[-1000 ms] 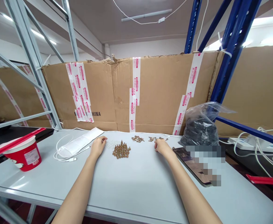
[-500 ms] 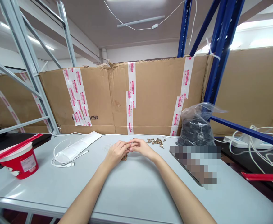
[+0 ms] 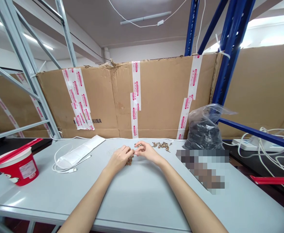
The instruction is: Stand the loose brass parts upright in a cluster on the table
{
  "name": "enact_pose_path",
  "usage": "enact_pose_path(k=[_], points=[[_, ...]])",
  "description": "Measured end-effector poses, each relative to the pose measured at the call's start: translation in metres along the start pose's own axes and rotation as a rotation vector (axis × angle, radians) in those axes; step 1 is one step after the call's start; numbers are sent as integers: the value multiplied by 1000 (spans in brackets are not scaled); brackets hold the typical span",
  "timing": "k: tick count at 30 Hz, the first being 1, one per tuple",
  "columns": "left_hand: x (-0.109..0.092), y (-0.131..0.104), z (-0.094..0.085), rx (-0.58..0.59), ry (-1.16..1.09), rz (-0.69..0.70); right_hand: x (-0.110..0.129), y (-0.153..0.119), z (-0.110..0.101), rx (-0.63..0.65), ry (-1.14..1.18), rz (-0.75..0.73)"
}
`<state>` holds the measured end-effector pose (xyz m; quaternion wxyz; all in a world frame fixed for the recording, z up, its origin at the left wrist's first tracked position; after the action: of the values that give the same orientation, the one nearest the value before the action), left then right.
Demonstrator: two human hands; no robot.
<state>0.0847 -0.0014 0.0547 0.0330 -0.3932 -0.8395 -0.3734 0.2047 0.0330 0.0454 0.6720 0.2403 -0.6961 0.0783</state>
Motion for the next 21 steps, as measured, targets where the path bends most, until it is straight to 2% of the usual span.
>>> enact_pose_path(k=[9, 16, 21], points=[[-1, -2, 7, 162, 13, 38, -11, 1, -4, 15, 46, -11], [1, -4, 15, 203, 59, 27, -10, 1, -2, 29, 47, -4], [-1, -4, 16, 260, 8, 7, -12, 3, -2, 29, 22, -15]])
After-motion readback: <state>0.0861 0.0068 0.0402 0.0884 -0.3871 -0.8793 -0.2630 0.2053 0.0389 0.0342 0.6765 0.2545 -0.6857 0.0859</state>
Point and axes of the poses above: each hand's wrist, its own y-axis towards the middle knuckle, its own z-axis out of the palm, x = y × z, the point moved 6 cm from there along y, towards the middle knuckle, and after that the axes turned 2 degrees about x, right-handed, at the moved point
